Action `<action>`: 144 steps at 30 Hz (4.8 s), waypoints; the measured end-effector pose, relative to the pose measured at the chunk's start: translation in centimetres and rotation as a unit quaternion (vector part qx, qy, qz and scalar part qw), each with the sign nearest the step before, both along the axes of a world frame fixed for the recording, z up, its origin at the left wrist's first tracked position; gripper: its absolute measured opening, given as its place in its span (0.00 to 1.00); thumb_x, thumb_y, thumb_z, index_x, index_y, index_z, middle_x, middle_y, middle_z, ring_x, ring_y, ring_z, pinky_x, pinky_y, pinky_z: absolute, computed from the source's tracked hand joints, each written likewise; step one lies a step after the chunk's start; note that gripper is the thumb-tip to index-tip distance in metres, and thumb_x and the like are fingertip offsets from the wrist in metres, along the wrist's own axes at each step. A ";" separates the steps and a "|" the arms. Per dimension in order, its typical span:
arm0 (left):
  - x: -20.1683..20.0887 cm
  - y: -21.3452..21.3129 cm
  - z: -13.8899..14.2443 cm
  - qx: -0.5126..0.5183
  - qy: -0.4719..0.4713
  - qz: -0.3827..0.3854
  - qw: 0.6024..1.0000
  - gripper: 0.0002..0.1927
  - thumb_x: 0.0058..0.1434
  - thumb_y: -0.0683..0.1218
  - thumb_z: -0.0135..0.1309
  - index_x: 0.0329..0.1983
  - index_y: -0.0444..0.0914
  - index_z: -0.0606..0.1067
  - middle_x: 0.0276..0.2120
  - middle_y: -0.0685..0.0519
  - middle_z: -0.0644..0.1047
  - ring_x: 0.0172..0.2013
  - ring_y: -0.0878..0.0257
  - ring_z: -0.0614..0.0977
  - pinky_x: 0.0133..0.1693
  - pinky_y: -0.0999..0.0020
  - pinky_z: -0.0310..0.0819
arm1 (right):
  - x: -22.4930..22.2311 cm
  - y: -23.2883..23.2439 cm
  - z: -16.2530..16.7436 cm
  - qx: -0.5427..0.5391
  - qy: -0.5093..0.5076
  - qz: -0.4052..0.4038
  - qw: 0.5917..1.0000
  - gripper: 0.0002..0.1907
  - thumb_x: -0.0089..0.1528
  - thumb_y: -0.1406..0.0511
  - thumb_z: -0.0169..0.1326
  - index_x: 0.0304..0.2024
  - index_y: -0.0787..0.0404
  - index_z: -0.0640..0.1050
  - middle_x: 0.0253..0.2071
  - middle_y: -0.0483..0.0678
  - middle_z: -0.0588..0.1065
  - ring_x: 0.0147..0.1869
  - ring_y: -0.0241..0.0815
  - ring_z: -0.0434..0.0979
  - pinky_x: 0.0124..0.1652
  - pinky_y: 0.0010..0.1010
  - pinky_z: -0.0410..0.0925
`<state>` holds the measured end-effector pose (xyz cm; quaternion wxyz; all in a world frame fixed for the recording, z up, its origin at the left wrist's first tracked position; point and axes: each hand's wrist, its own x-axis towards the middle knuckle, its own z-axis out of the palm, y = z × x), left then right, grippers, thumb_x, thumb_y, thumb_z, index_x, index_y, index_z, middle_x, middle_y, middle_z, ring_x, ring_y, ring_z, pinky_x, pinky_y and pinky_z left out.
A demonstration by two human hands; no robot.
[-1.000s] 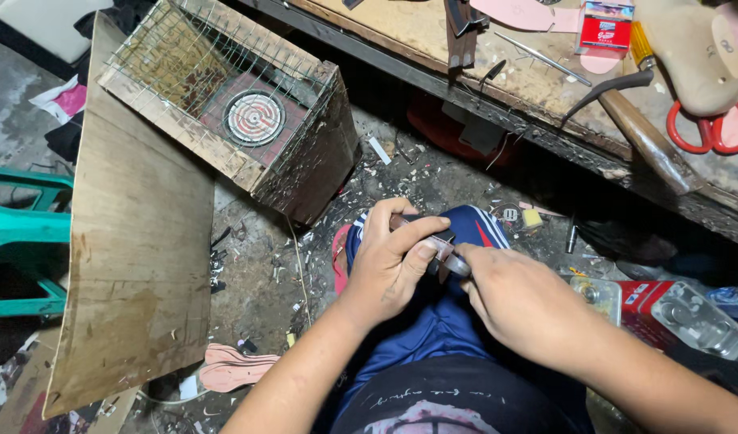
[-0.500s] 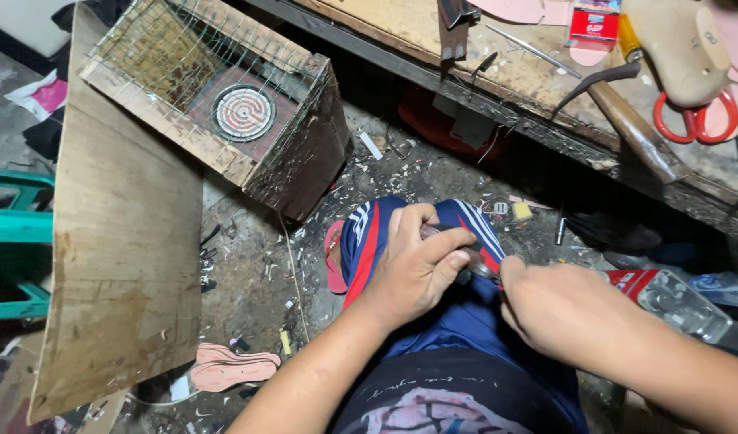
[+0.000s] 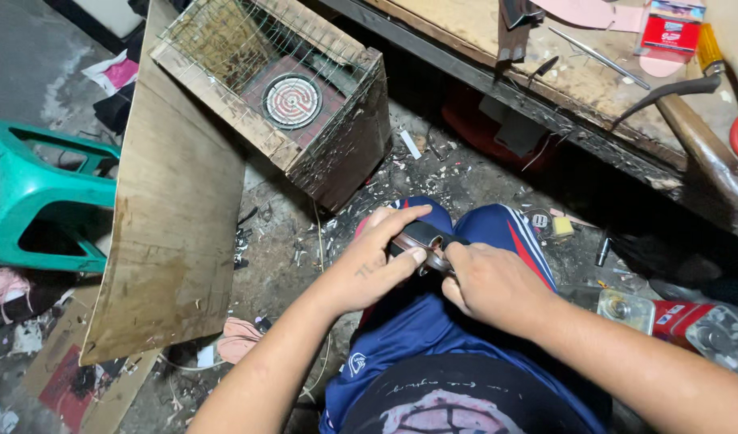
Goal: The person sits on the floor holding a black shoe upper over a wooden last, trims excess material with scissors, and repeatedly hammers the upper and sole edge with a cobbler's hammer to shape it. They then pull the upper off the last, set it on the workbench, and handle the bare wooden last.
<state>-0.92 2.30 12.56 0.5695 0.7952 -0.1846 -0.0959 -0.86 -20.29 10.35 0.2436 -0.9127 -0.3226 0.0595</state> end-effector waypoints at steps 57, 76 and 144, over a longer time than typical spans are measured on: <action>-0.9 -2.7 -2.2 0.116 -0.155 0.247 0.950 0.25 0.58 0.47 0.57 0.59 0.39 0.72 0.58 0.37 0.68 0.49 0.40 0.80 0.48 0.52 0.77 | 4.4 -0.9 2.9 -0.099 0.249 -0.047 0.962 0.14 0.62 0.58 0.51 0.39 0.64 0.75 0.33 0.61 0.78 0.42 0.63 0.79 0.44 0.50 0.70; 1.6 7.1 -7.4 0.153 -0.200 0.352 0.902 0.13 0.64 0.39 0.53 0.50 0.31 0.77 0.40 0.44 0.78 0.40 0.55 0.81 0.43 0.68 0.75 | 4.4 2.7 1.0 -0.021 0.381 -0.196 0.904 0.35 0.50 0.44 0.66 0.50 0.60 0.76 0.28 0.61 0.80 0.33 0.51 0.81 0.37 0.40 0.71; 2.2 7.2 -6.0 -0.108 -0.038 0.345 0.932 0.06 0.68 0.42 0.52 0.43 0.34 0.75 0.53 0.50 0.77 0.50 0.63 0.77 0.55 0.69 0.70 | 6.7 -0.6 -9.8 0.246 0.475 -0.161 0.830 0.20 0.53 0.63 0.66 0.46 0.64 0.82 0.37 0.44 0.80 0.42 0.33 0.76 0.44 0.28 0.69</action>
